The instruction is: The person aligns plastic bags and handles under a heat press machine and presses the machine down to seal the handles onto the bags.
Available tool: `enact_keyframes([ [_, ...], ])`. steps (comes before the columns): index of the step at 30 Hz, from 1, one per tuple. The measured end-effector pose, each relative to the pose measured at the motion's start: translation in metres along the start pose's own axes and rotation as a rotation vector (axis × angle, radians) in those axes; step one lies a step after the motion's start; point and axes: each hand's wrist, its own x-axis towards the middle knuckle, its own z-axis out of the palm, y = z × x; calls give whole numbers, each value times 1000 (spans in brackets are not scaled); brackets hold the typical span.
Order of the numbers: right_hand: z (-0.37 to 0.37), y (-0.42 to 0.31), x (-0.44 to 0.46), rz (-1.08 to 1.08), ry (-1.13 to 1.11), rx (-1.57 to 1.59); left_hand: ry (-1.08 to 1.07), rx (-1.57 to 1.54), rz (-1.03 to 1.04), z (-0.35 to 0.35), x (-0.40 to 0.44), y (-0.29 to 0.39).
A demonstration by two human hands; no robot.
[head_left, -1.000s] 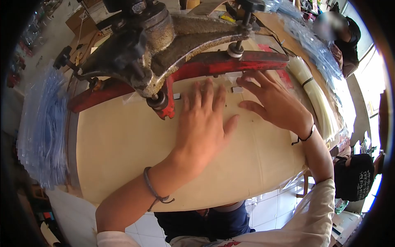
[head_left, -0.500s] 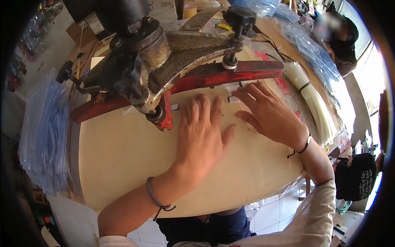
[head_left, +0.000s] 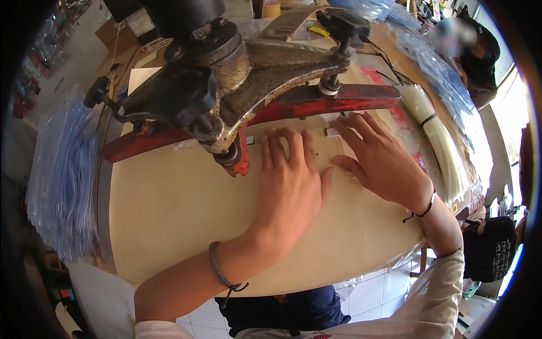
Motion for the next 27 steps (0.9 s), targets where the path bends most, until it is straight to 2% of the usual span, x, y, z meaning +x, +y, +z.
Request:
enact_keyframes([
  [14, -1, -5, -3, 28, -56, -21, -12, 54, 14, -2, 0, 1],
  [27, -9, -15, -1, 127, -124, 132, 43, -20, -5, 1, -2, 1],
])
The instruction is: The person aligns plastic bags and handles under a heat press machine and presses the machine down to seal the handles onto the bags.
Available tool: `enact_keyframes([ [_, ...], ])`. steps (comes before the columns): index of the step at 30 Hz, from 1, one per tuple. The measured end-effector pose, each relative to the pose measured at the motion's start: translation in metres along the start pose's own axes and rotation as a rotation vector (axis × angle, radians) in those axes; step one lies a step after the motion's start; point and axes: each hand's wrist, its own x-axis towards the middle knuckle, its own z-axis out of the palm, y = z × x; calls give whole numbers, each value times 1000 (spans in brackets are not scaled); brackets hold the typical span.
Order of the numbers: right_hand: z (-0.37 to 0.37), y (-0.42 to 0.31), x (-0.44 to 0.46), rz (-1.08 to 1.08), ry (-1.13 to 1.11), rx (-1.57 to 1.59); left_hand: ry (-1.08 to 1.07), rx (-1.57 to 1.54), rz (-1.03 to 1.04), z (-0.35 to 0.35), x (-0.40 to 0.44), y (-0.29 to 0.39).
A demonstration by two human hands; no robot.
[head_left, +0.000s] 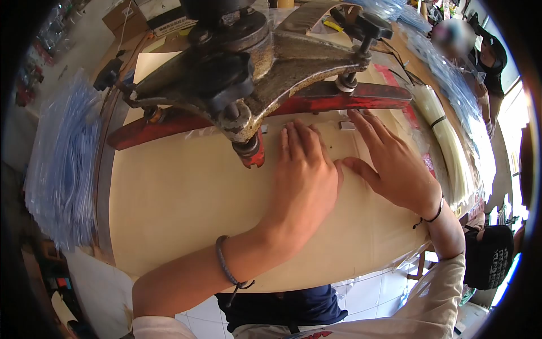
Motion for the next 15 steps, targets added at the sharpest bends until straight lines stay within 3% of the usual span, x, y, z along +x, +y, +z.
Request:
enact_keyframes([
  [5, -4, 1, 0, 46, -44, 70, 15, 16, 20, 2, -1, -1],
  [11, 0, 3, 6, -119, 8, -54, -23, 156, 57, 1, -5, -3],
  [15, 5, 4, 6, -100, 20, -35, -32, 169, 19, 5, -2, 2],
])
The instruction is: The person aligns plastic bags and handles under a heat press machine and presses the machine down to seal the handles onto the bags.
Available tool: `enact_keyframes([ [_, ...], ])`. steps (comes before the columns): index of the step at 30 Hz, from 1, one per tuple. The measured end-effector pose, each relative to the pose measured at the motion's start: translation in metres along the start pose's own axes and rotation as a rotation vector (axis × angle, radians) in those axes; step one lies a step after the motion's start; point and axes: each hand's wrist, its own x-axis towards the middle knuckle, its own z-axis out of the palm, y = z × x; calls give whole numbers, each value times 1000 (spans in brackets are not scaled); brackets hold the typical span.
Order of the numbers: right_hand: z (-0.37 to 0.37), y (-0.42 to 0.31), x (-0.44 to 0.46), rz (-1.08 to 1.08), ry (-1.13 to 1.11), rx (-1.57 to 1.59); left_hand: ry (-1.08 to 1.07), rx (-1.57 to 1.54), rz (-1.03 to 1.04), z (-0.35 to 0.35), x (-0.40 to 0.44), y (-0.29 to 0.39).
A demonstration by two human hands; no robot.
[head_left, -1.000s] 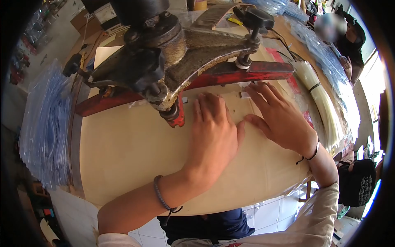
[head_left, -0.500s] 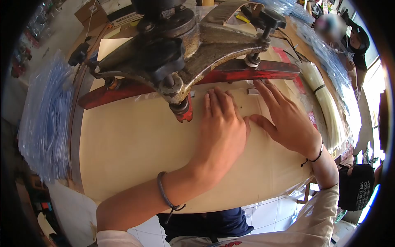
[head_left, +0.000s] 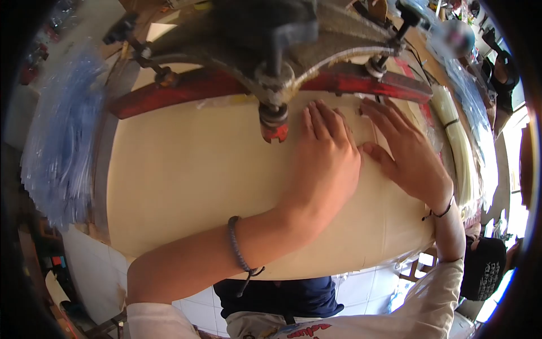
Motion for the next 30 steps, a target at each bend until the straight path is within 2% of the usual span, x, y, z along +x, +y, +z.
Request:
enact_keyframes([
  [3, -1, -4, -1, 19, -1, 0, -11, 10, -34, 0, -1, 3],
  [6, 1, -3, -3, 32, -10, 26, 39, -136, 17, 1, -15, -2],
  [10, -2, -3, -3, 20, -3, 28, 33, 36, 299, -37, -38, -30],
  [13, -3, -6, -3, 11, -2, -34, -30, -147, 436, -39, -59, -69],
  [16, -4, -6, 0, 21, -39, 15, 52, -311, 425, -30, -63, -114],
  [19, -4, -8, 0, 44, -70, 27, -53, -339, 58, -22, -66, -134],
  [22, -4, -8, 3, 67, -89, 33, -16, -304, -48, -19, -64, -140],
  [25, -1, -14, 5, 110, -90, 8, -182, -217, -23, -25, -58, -142],
  [30, 4, -21, 5, 182, -87, -28, -122, -257, -41, -19, -56, -144],
])
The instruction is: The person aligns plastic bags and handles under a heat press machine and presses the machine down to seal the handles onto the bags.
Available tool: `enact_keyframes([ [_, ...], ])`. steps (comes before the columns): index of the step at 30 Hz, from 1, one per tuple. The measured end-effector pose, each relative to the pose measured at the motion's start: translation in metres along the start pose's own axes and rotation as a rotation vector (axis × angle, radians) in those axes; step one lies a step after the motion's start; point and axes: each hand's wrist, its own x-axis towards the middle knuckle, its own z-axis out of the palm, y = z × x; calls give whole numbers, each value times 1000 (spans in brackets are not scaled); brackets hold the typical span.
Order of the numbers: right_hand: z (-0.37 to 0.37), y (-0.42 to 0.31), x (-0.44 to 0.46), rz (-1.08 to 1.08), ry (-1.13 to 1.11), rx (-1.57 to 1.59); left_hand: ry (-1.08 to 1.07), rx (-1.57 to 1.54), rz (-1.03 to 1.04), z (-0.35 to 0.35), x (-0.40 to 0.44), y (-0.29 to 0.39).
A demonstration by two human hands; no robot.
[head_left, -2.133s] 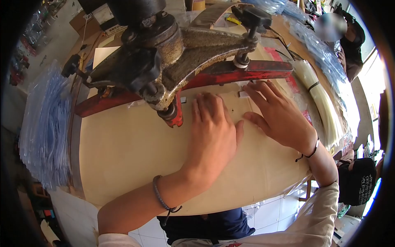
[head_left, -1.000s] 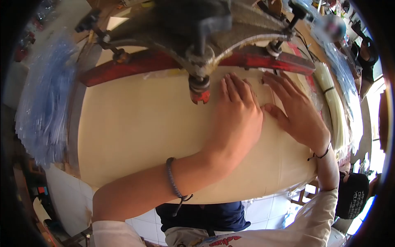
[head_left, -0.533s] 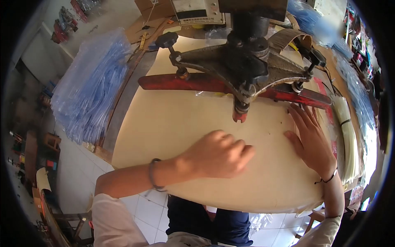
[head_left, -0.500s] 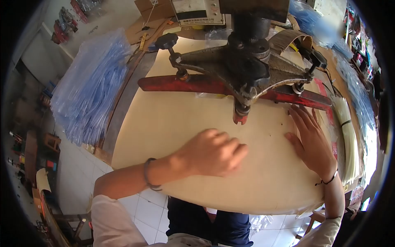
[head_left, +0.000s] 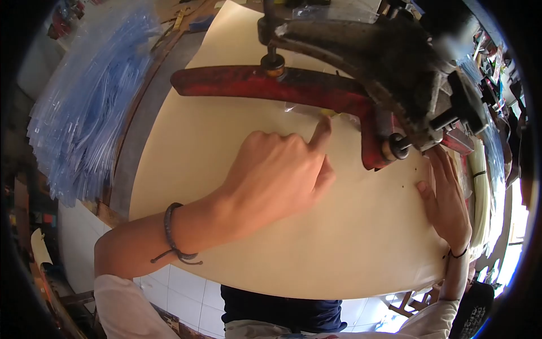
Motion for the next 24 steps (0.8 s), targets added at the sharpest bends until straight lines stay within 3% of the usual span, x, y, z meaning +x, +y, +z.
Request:
enact_keyframes([
  [7, 2, -6, 5, 23, 39, -8, 125, 49, 15, 5, -3, -5],
  [24, 2, -6, 10, -13, 56, -77, 169, 116, -10, 11, -7, -9],
])
